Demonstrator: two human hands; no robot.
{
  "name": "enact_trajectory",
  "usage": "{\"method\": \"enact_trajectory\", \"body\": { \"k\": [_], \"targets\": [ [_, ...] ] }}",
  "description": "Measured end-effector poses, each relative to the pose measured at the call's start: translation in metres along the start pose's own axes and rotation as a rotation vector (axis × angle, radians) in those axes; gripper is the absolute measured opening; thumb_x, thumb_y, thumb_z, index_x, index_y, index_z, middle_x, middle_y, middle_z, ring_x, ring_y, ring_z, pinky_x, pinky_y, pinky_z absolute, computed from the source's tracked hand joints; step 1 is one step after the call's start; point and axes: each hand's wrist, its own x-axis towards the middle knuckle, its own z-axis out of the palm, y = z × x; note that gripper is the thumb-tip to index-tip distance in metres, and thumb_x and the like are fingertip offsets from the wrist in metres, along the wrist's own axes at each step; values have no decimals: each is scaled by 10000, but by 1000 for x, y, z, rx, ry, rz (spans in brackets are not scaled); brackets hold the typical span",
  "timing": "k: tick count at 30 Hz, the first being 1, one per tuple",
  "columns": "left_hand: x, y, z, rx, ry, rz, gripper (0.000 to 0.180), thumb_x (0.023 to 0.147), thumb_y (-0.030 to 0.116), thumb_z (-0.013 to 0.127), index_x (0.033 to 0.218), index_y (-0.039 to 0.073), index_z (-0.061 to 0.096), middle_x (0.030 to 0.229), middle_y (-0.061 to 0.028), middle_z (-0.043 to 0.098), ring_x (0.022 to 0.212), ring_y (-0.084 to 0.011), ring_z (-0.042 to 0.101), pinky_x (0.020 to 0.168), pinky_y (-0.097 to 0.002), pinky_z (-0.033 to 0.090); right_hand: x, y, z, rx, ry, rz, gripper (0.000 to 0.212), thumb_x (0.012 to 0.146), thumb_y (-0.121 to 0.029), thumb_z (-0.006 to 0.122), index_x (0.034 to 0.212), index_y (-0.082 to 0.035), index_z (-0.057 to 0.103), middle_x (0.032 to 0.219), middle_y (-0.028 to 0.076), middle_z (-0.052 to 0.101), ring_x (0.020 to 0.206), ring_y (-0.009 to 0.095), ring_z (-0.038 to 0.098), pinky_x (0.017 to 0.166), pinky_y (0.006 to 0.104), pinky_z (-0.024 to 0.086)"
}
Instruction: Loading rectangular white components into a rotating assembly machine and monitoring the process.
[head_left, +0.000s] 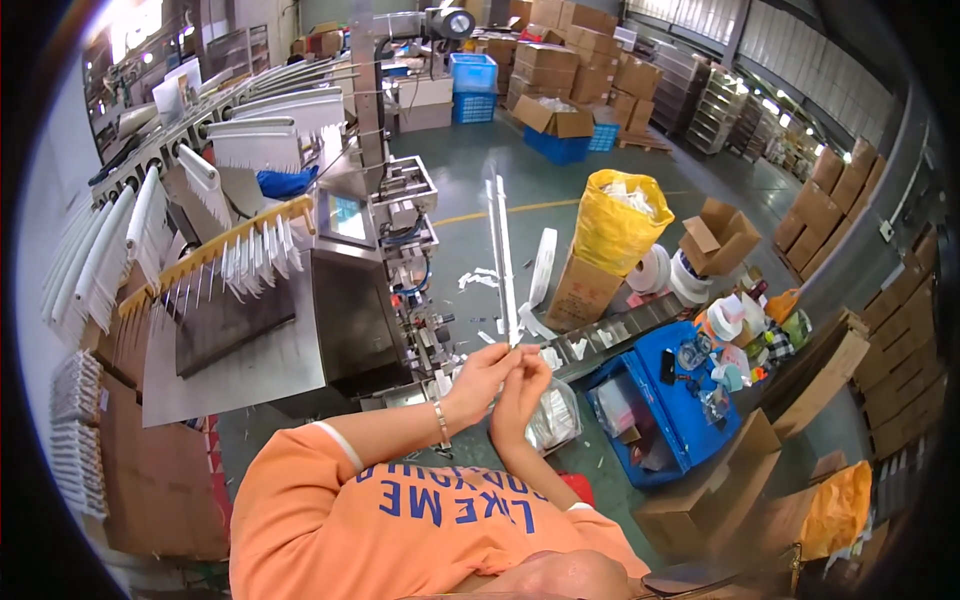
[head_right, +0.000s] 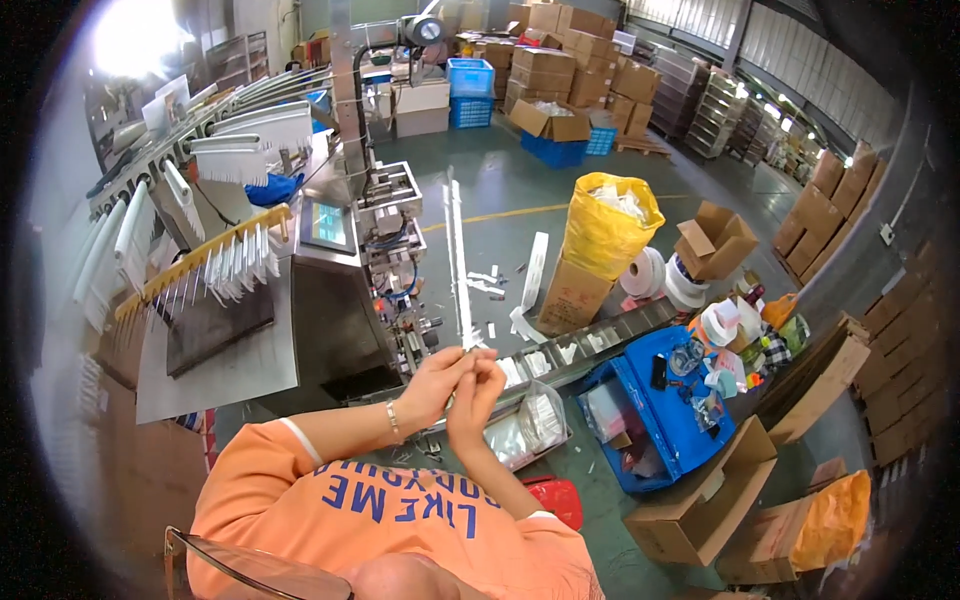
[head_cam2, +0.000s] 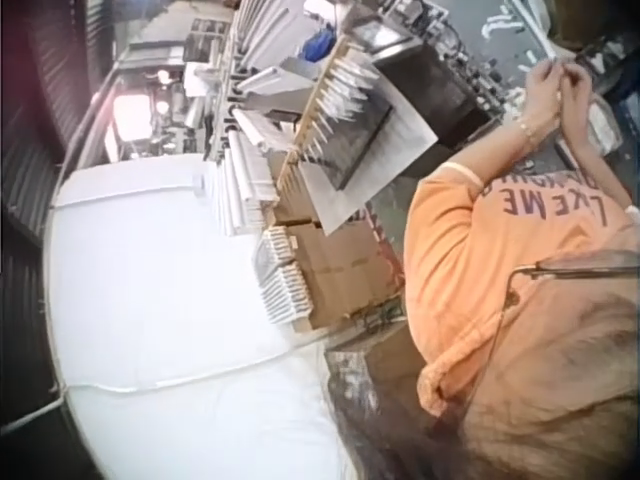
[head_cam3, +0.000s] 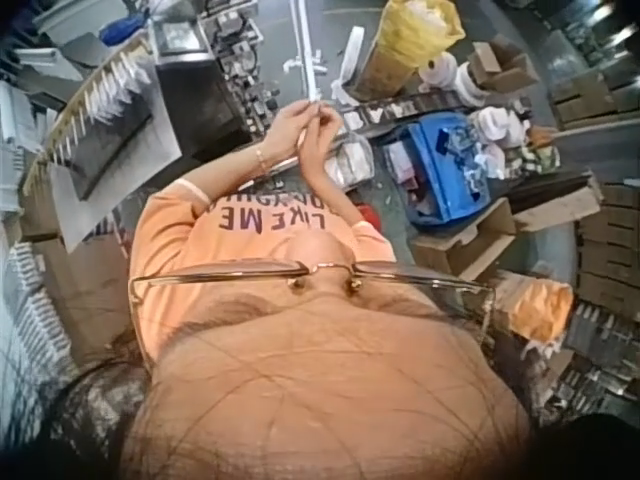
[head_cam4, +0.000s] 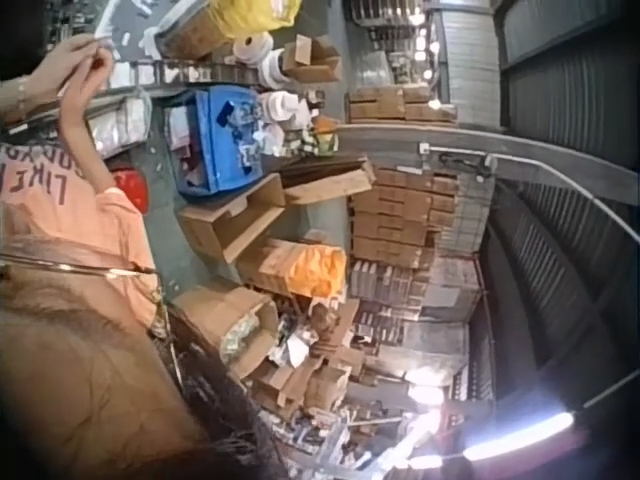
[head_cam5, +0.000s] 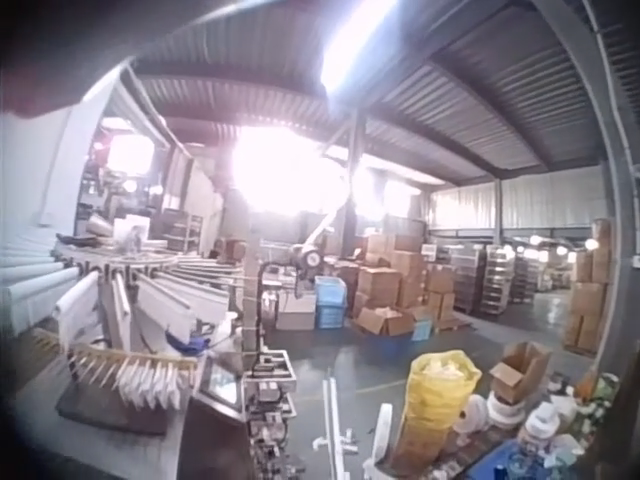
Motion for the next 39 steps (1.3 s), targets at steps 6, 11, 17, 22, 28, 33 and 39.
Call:
{"method": "enact_trajectory", "body": {
  "k": [6,11,17,22,28,33,39],
  "targets": [
    [-3,29,-11,638,-233,237,296,853,149,519,1124,30,530,1018,-65,579,870,-124,560,777,-244,437,35,-6,-9,9,77,53,101,921,-149,401,987,-74,410,828,4,446,700,68,412,624,198,360],
    [-9,110,-62,1326,-196,759,242,716,133,659,939,65,594,883,-88,583,797,-249,564,689,-324,450,51,-25,-23,45,-38,95,35,896,-88,424,930,-90,434,781,-13,448,600,38,370,527,162,302],
    [34,141,-100,1555,-363,928,282,695,210,673,947,104,600,936,-44,588,978,-235,508,876,-416,358,41,-18,-5,66,-79,96,54,890,-51,417,911,-94,443,793,-8,464,589,36,365,523,156,288],
    [35,143,-107,1537,-400,829,182,717,232,660,861,125,629,908,5,601,1008,-196,503,956,-474,288,39,-13,12,58,-77,67,56,888,-42,428,893,-93,450,788,-5,467,566,34,340,510,162,275],
    [47,155,-117,1573,-419,699,150,734,221,656,849,126,635,890,8,617,992,-187,531,984,-532,234,58,-2,25,81,-85,86,49,886,-46,436,872,-90,455,779,-6,467,554,31,334,495,162,261],
    [60,185,-137,1313,11,898,93,754,136,628,826,82,649,924,-33,627,950,-204,556,934,-421,324,95,11,17,84,-42,88,54,866,-44,442,852,-94,456,764,-3,467,563,33,355,498,150,276],
    [98,187,-167,1141,-91,568,223,753,159,628,912,3,633,849,-112,624,801,-220,578,718,-299,453,166,32,-4,195,-137,51,57,868,-27,428,839,-74,443,703,22,449,556,52,360,490,160,288]
  ]
}}
